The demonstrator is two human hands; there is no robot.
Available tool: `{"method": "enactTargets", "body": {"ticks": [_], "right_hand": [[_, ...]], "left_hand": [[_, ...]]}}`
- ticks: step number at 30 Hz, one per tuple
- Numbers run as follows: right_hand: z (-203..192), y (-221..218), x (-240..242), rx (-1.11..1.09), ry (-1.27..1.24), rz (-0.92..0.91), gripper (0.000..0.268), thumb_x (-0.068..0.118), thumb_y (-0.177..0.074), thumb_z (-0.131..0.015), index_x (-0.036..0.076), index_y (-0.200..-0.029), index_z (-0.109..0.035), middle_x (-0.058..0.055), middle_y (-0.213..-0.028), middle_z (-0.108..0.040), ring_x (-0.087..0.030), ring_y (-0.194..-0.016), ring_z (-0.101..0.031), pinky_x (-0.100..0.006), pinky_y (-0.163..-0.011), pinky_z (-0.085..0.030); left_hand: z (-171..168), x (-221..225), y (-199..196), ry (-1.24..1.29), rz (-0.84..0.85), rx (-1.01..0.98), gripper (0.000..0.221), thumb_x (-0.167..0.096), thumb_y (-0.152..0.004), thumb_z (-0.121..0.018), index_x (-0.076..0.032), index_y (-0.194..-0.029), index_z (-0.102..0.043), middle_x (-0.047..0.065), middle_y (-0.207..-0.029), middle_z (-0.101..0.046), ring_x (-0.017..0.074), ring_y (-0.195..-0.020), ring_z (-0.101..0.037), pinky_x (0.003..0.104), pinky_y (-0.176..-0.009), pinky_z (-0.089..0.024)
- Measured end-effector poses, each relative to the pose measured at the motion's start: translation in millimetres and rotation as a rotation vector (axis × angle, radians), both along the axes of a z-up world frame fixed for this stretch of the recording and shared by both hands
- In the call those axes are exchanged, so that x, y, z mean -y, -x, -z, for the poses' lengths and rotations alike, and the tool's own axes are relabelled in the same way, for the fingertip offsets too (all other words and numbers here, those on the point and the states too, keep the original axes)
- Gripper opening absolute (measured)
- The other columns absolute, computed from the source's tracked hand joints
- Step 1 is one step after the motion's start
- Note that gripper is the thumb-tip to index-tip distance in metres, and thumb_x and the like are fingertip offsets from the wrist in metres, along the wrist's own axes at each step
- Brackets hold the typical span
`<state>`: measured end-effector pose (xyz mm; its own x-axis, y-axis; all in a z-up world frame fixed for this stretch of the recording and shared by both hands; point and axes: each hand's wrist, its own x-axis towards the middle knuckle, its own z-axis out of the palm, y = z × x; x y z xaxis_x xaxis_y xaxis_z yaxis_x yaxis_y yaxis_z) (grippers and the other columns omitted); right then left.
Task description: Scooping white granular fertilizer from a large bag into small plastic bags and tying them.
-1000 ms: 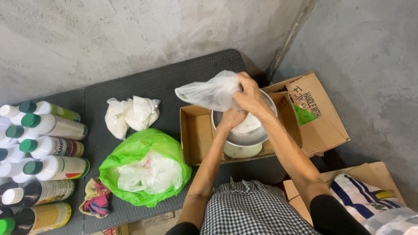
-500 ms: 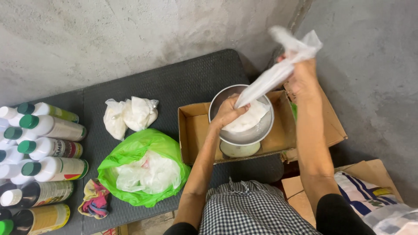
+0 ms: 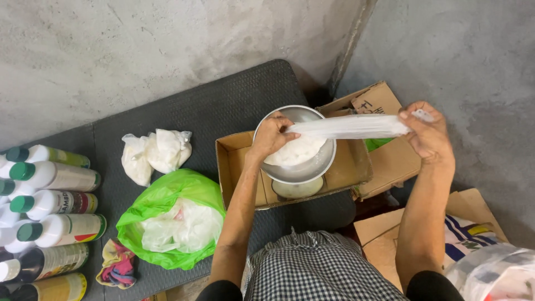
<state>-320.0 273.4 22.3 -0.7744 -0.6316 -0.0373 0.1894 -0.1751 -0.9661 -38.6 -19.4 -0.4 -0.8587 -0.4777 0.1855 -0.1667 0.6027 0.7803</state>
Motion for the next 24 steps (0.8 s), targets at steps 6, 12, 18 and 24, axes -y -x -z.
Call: {"method": "enactTargets", "body": {"ticks": [6,12,18,24], "right_hand": [[21,-24,-21,-0.128,0.083,-0.061,0.015,-0.006,-0.095,-0.072,0.008,-0.097,-0.07,-0.003,-0.101,-0.073,-0.013,-0.094,-0.068,-0.028,-0.083,-0.058],[89,-24,-16,-0.516,-0.398,-0.061,0.03,-0.009,-0.09,-0.057,0.009,-0.102,-0.079,-0.007,-0.102,-0.078,-0.016,-0.091,-0.068,-0.033,-0.088,-0.056],[47,-82,35,-0.93,-0.697,-0.006,0.022,0.0,-0.085,-0.065,0.009,-0.103,-0.073,-0.015,-0.121,-0.067,-0.03,-0.116,-0.06,-0.045,-0.103,-0.046],[-16,-163,104,-1.258,-0.383,0.006,0.058,0.018,-0.082,-0.077,0.004,-0.135,-0.056,-0.021,-0.13,-0.06,-0.038,-0.12,-0.05,-0.052,-0.101,-0.034]], "left_hand": [[10,-7,6,-0.192,-0.117,-0.097,0.021,-0.008,-0.076,-0.085,0.0,-0.094,-0.078,0.01,-0.09,-0.072,0.0182,-0.074,-0.07,0.032,-0.07,-0.057],[24,-10,7,-0.286,-0.246,-0.194,0.021,-0.003,-0.077,-0.082,-0.002,-0.097,-0.077,0.007,-0.084,-0.076,0.0145,-0.071,-0.07,0.029,-0.068,-0.056],[25,-13,9,-0.272,-0.266,-0.166,0.022,-0.002,-0.075,-0.083,-0.003,-0.096,-0.077,0.008,-0.084,-0.075,0.0146,-0.071,-0.069,0.029,-0.067,-0.056],[32,-13,9,-0.241,-0.264,-0.231,0.022,0.0,-0.073,-0.083,-0.001,-0.094,-0.077,0.007,-0.087,-0.073,0.0154,-0.073,-0.069,0.03,-0.069,-0.057]]}}
